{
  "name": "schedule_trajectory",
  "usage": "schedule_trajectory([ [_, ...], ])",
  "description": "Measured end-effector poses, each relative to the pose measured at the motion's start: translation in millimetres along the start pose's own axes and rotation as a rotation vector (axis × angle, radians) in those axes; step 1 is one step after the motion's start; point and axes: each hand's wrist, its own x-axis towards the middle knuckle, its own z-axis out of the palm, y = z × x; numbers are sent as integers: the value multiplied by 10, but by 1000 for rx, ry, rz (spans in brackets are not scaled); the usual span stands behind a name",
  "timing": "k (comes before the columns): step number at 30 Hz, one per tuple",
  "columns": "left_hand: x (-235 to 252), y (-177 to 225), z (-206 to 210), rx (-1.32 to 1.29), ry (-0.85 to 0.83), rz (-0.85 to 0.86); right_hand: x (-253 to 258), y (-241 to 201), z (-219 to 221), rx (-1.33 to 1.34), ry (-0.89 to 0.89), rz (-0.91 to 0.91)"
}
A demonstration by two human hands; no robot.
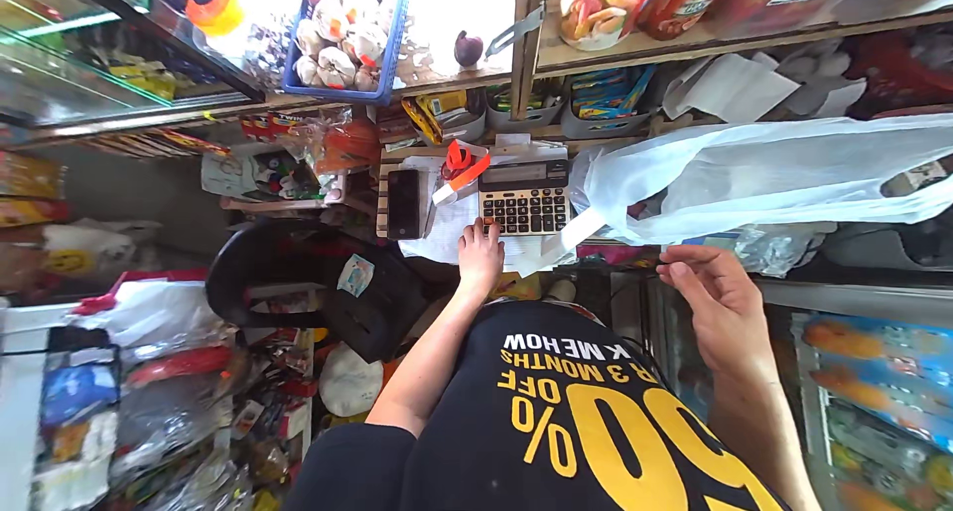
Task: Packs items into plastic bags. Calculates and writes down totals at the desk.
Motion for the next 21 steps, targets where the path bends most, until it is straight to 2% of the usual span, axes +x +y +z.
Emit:
schedule_trajectory([
  [9,51,117,-72,84,-163,-17,12,22,111,29,-15,0],
  [14,112,219,-98,150,-201,-41,-19,17,136,27,-12,-2],
  [21,398,274,-125,123,-86,17,-39,16,48,9,-9,-9],
])
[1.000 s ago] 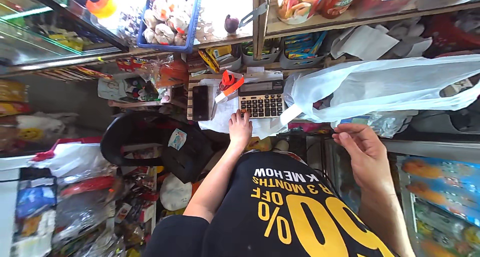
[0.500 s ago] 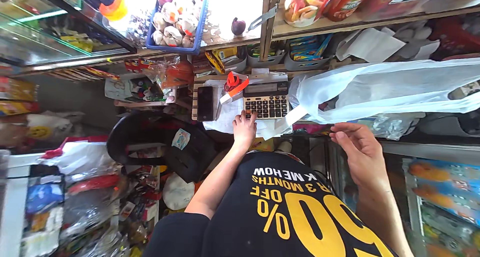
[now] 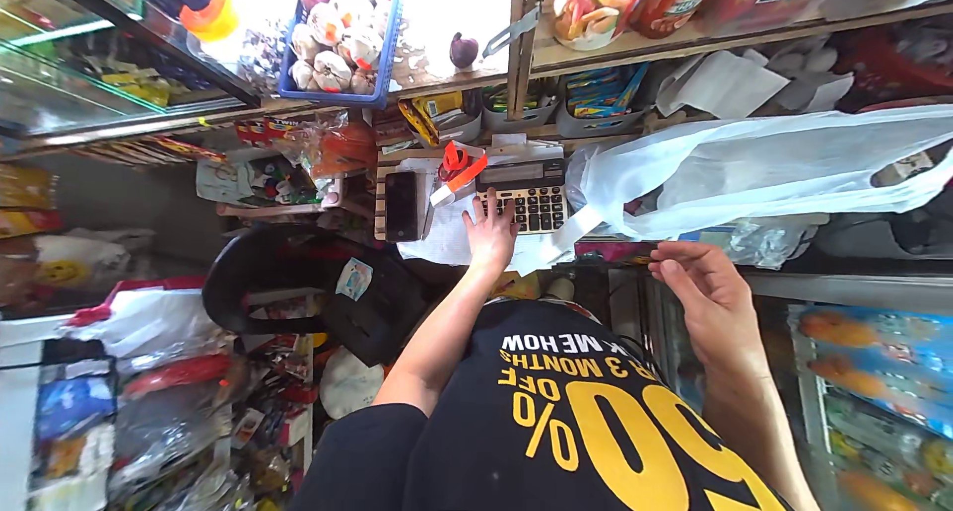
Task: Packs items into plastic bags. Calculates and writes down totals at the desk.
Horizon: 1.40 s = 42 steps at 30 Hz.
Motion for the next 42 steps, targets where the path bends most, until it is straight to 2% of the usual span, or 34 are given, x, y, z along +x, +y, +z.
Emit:
schedule_trajectory([
  [3,49,20,20,-25,33,20,2,-6,-54,-11,15,-10],
  [6,-81,85,81,-71,175,179,18,14,-153,-12,115,-66],
  [9,-163,126,176,-46,68,190,87,36,-290,-98,381,-110],
  [11,-177,188,89,-89,40,172,194,68,-484,-220,570,-126],
  [13,-240,325,-93,-176,32,181,319,123,-729,-310,663,-128],
  [17,-330,789,-438,-440,189,419,580,54,-1006,-246,556,-63],
  [19,-293,1170,-536,-584,126,573,655,7,-1085,-149,483,-102],
  [22,-26,1707,-484,-727,-43,738,608,-145,-1067,46,357,-315],
  [25,338,1903,-416,-527,-62,676,425,-343,-1015,301,104,-409],
  [28,601,1730,-464,-285,2,570,314,-393,-1086,407,-179,-360],
  [30,661,1583,-617,-215,-16,507,329,-352,-1111,473,-260,-345],
  [32,592,1503,-766,-247,-38,486,379,-329,-1123,511,-261,-333],
  [35,190,1426,-798,-465,149,622,492,-290,-1221,445,-142,-352],
  [37,-168,1321,-646,-580,213,619,586,-214,-1371,412,-64,-370],
  [39,-456,1093,-382,-605,211,485,658,-115,-1530,429,16,-353],
  [42,-697,617,-87,-523,95,112,704,55,-1732,486,102,-295],
])
